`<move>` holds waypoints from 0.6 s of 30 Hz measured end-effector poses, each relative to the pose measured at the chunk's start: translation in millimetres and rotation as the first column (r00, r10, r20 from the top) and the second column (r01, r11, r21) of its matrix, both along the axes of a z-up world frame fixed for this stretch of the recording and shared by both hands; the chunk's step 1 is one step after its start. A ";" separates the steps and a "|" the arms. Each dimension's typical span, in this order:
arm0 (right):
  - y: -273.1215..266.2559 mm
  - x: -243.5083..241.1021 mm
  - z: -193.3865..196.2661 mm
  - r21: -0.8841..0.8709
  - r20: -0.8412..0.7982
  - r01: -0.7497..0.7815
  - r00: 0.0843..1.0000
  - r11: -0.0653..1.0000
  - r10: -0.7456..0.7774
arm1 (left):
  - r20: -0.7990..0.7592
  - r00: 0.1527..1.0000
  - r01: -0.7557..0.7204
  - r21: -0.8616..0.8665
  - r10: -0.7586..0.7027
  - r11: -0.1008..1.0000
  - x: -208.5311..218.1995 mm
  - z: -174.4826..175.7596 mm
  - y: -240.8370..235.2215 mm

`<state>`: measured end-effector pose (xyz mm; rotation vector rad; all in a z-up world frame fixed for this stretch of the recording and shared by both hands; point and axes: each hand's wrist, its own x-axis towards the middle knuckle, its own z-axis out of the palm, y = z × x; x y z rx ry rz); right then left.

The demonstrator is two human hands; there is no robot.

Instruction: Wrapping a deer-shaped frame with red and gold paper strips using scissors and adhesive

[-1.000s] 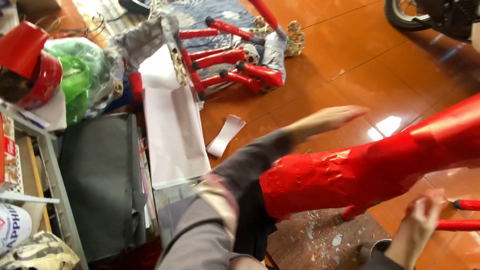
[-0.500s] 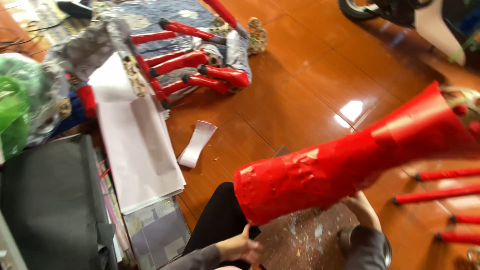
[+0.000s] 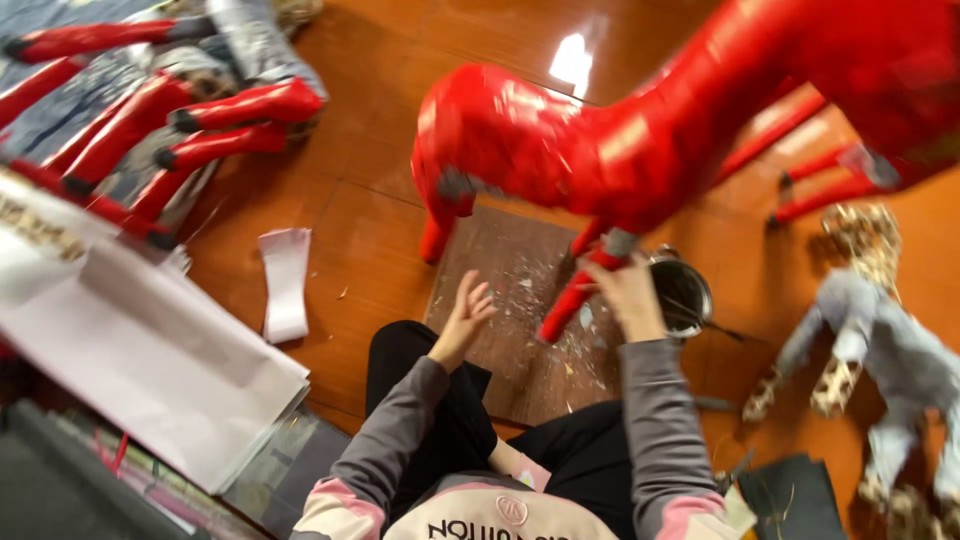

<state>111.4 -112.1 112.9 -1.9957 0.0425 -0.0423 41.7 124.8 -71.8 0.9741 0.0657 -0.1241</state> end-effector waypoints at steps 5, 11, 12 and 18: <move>65.4 -13.6 -40.5 0.123 -0.087 0.271 0.961 0.955 -0.262 | 0.574 0.808 -0.423 0.724 -0.134 0.545 15.4 18.9 -75.1; 93.5 -71.3 20.7 -0.011 0.348 0.008 0.938 1.000 -0.004 | 0.186 0.963 -0.262 0.813 0.193 0.520 23.0 33.1 -58.5; 81.8 -75.7 20.2 -0.009 0.350 0.013 0.937 1.000 -0.009 | 0.189 0.964 -0.261 0.814 0.188 0.519 30.6 26.3 -46.3; 3.4 -80.7 -27.2 -0.024 0.237 0.309 0.926 0.951 -0.295 | 0.158 0.987 -0.113 0.843 -0.041 0.526 23.4 31.7 -6.5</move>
